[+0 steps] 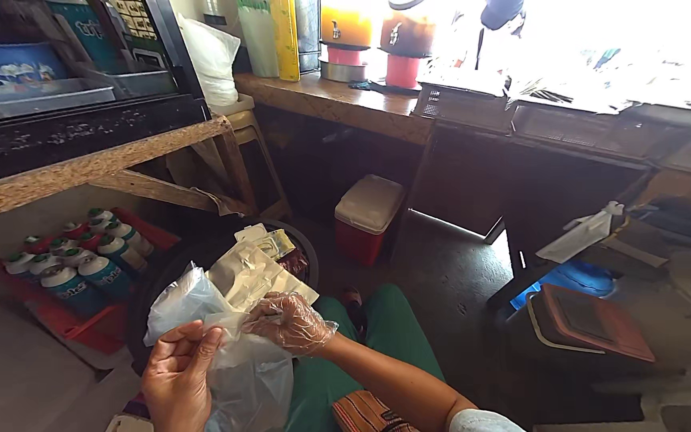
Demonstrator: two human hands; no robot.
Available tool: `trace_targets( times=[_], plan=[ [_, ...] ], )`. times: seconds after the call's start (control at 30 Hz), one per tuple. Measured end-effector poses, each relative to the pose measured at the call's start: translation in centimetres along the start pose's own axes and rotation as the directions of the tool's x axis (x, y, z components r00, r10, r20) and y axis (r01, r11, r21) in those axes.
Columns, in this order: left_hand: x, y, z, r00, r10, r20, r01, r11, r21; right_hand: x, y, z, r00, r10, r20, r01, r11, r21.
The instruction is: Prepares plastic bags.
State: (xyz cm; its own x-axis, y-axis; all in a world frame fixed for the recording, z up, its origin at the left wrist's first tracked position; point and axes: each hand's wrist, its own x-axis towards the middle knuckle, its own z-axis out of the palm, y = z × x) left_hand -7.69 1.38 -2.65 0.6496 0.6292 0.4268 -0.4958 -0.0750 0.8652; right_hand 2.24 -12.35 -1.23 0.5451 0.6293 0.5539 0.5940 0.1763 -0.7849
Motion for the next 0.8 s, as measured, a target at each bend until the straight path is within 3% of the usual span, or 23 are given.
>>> trace_targets(
  times=[0.07, 0.23, 0.43, 0.63, 0.73, 0.8],
  plan=[
    [0.1, -0.3, 0.1, 0.999, -0.007, -0.046, 0.009, 0.999, 0.033, 0.0, 0.2, 0.1, 1.000, -0.012, 0.011, 0.011, 1.000, 0.009],
    [-0.3, -0.8, -1.0, 0.985, -0.019, 0.169, 0.005, 0.997, 0.083, -0.1, -0.3, 0.4, 0.998, 0.028, -0.065, -0.023, 0.997, 0.080],
    [-1.3, 0.3, 1.6, 0.993, -0.065, -0.102, 0.076, 0.991, 0.107, -0.6, -0.5, 0.4, 0.999, 0.035, -0.033, -0.030, 0.990, 0.141],
    [-1.6, 0.5, 1.9, 0.995, 0.101, -0.010, -0.099, 0.987, 0.125, -0.7, -1.5, -0.6, 0.994, 0.079, 0.071, -0.090, 0.982, 0.164],
    [-1.6, 0.6, 2.2, 0.991, 0.133, 0.017, -0.134, 0.980, 0.148, -0.6, -1.6, -0.9, 0.998, 0.054, 0.013, -0.055, 0.989, 0.139],
    [-1.6, 0.6, 2.0, 0.996, 0.074, 0.058, -0.079, 0.993, 0.091, -0.7, -1.8, -1.1, 0.999, 0.016, -0.047, -0.008, 0.985, 0.170]
  ],
)
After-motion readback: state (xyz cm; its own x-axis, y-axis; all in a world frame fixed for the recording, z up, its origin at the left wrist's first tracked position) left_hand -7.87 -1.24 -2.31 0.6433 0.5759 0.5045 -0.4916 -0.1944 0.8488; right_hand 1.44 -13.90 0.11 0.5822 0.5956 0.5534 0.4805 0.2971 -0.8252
